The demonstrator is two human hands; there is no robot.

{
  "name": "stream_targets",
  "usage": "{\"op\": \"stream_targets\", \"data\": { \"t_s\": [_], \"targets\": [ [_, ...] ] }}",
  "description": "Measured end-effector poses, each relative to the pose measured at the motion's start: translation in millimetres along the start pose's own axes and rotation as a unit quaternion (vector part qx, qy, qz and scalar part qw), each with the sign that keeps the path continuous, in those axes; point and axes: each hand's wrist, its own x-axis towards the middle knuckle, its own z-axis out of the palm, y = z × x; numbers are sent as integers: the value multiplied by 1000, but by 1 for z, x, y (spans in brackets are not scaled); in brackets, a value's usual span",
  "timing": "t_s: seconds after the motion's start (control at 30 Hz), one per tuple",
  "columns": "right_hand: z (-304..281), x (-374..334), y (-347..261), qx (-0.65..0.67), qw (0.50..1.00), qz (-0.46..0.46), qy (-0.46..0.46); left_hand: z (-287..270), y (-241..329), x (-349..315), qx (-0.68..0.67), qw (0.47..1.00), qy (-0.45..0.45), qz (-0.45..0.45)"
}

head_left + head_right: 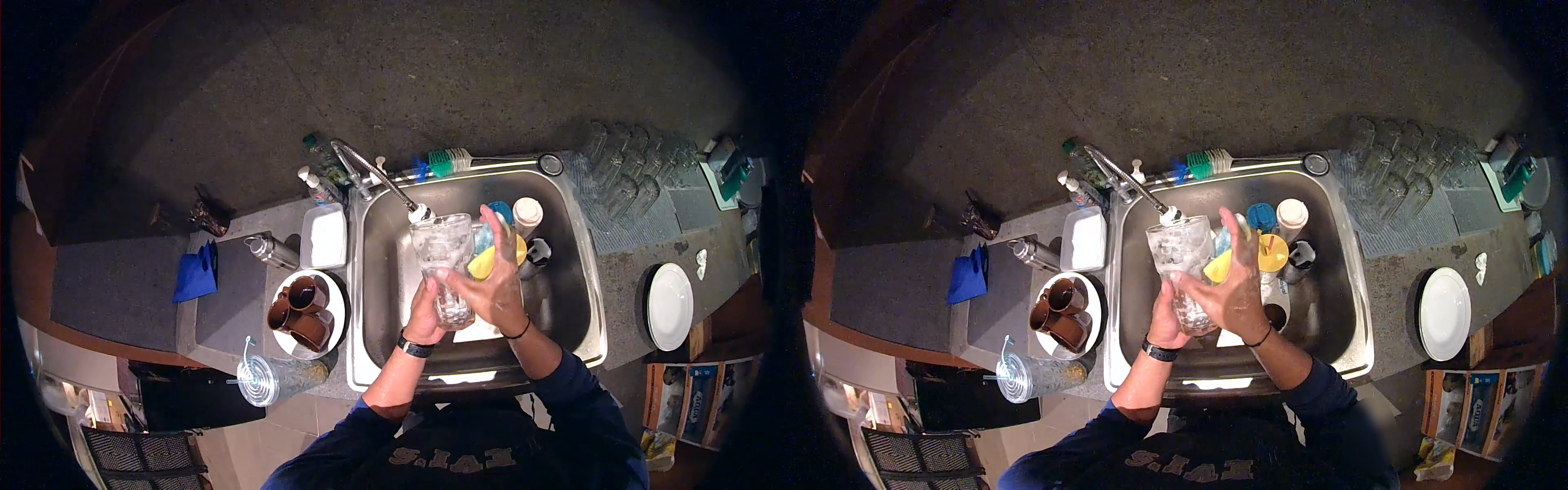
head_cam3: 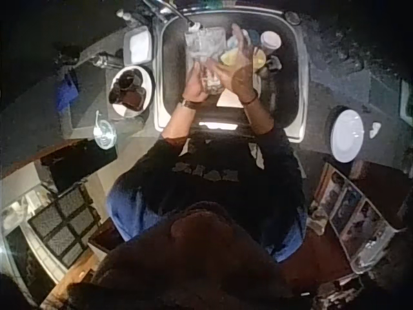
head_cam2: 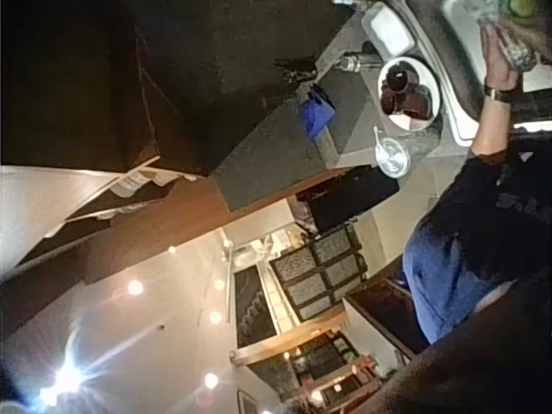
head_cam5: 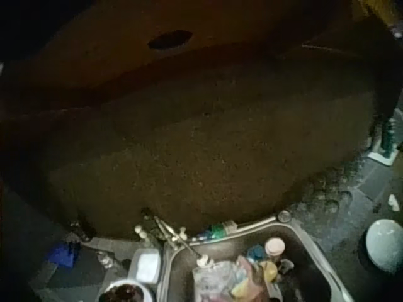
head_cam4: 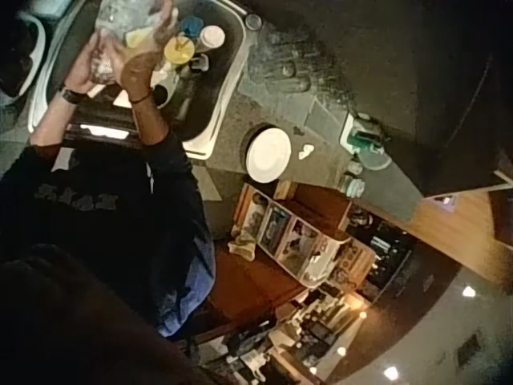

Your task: The person washes several items in a sink including a plastic container, a glass jar, and coffee mugs by scrubbing them with a sponge and rinsing them under running water.

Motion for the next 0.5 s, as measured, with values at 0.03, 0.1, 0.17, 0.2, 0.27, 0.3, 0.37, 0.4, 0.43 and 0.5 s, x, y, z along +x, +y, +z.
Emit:
{"op": "stream_targets", "data": {
  "t_s": [0.03,0.1,0.17,0.2,0.27,0.3,0.37,0.4,0.43,0.5],
  "targets": [
    [1,1,3,15,1000,13,1,4,2,0,4,1000,3,2],
    [3,3,8,46,998,38,3,21,10,-3,13,1000,9,7],
    [2,5,14,77,997,24,-8,18,10,-4,0,1000,-7,-3],
    [2,6,18,92,995,17,-14,8,6,-3,-18,999,-25,-17],
    [3,9,30,134,990,43,-31,0,4,-3,-34,998,-45,-32],
    [2,10,33,148,986,64,-47,-1,5,-4,-33,998,-47,-34],
    [0,11,29,152,982,79,-81,-3,6,-6,-21,999,-35,-37],
    [-5,13,21,144,982,74,-100,-3,6,-8,-10,999,-20,-38],
    [-7,13,16,135,981,68,-119,-4,7,-9,0,999,-6,-40],
    [-2,8,20,121,983,48,-127,-10,6,-12,-53,996,-31,-64]
  ]
}}
